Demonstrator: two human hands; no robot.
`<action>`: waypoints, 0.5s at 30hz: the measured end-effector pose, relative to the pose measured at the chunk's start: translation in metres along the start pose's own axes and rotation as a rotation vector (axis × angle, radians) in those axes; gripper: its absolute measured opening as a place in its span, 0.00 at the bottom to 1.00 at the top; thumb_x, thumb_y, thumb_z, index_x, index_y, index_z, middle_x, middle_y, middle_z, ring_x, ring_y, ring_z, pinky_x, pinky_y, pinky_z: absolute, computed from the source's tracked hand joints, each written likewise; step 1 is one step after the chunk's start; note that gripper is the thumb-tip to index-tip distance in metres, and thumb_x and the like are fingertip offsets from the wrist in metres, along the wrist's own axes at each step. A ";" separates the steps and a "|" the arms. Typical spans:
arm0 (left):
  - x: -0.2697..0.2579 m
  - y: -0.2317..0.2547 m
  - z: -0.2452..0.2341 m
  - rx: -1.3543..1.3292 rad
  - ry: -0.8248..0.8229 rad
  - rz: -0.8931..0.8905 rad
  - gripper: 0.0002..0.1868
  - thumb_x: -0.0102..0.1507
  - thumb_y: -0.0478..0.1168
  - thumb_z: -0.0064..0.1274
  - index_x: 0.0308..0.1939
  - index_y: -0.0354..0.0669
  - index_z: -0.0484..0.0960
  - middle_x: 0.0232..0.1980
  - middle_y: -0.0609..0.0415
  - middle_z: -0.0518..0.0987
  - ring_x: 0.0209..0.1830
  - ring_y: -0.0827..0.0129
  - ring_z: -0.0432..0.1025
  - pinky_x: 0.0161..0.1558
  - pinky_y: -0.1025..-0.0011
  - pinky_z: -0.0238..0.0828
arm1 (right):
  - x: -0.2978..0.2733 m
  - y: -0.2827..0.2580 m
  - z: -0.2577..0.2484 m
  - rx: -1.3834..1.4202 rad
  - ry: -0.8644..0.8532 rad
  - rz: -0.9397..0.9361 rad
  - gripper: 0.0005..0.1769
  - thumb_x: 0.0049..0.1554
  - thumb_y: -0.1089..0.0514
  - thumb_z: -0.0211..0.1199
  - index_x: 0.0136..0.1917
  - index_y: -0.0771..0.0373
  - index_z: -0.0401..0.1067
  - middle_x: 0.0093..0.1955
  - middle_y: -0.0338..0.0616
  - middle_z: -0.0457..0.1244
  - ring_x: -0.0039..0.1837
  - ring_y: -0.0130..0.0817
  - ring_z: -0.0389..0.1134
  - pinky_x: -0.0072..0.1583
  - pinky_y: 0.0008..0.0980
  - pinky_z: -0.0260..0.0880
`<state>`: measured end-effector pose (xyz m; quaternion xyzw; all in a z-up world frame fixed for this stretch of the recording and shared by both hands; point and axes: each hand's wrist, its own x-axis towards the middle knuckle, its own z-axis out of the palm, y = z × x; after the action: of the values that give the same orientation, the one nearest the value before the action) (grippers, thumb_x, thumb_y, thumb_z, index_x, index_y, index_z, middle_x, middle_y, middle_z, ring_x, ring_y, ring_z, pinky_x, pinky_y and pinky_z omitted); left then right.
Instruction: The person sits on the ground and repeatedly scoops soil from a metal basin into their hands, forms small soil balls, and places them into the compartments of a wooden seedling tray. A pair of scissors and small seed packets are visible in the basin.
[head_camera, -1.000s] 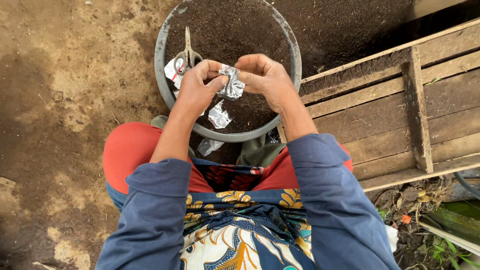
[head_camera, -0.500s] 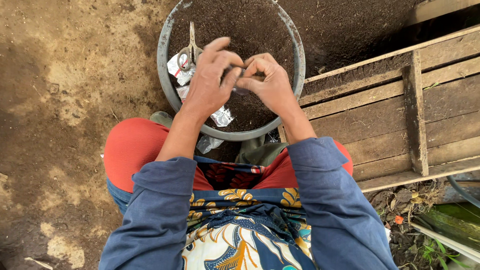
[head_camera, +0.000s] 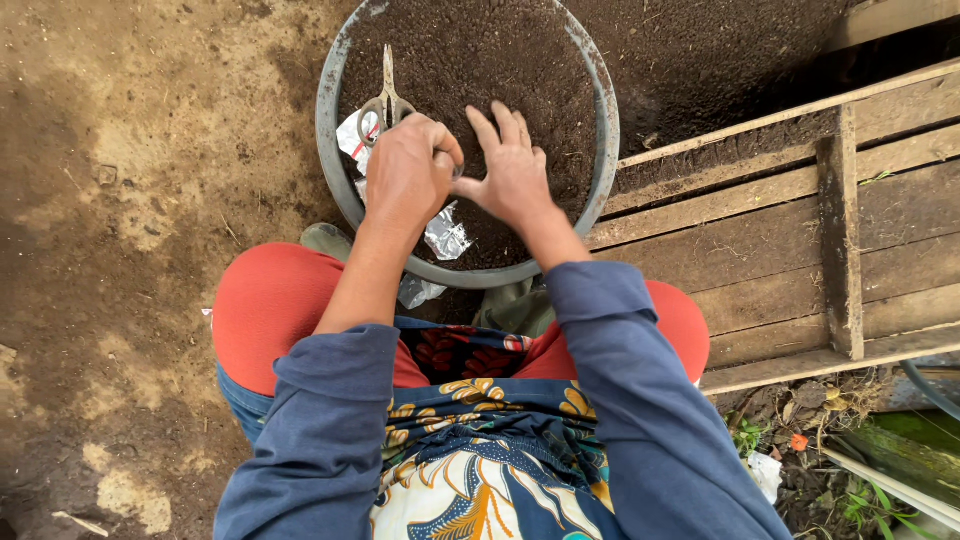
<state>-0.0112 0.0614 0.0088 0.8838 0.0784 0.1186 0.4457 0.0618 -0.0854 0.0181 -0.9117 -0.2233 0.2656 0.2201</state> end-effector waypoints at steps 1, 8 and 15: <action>0.001 0.001 0.005 0.013 -0.028 -0.098 0.11 0.52 0.32 0.49 0.27 0.52 0.85 0.38 0.53 0.80 0.37 0.52 0.74 0.39 0.52 0.68 | 0.005 0.018 0.019 -0.120 0.151 -0.065 0.46 0.54 0.44 0.73 0.77 0.52 0.53 0.76 0.51 0.44 0.74 0.53 0.48 0.64 0.64 0.59; 0.007 -0.016 0.043 -0.009 -0.176 -0.155 0.15 0.55 0.38 0.50 0.41 0.49 0.91 0.40 0.49 0.88 0.44 0.52 0.80 0.52 0.60 0.71 | 0.009 0.044 -0.006 0.757 0.299 0.137 0.11 0.56 0.54 0.67 0.52 0.56 0.76 0.50 0.39 0.71 0.53 0.32 0.69 0.56 0.34 0.71; 0.005 0.000 0.046 -0.105 -0.313 -0.141 0.16 0.54 0.40 0.59 0.46 0.47 0.90 0.47 0.51 0.88 0.51 0.53 0.79 0.53 0.62 0.70 | -0.028 -0.033 -0.065 1.506 0.302 0.185 0.21 0.58 0.47 0.61 0.53 0.68 0.70 0.44 0.52 0.67 0.44 0.43 0.70 0.42 0.43 0.76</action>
<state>0.0065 0.0269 -0.0169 0.8594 0.0638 -0.0481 0.5051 0.0692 -0.0921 0.0952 -0.5574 0.1269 0.2360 0.7859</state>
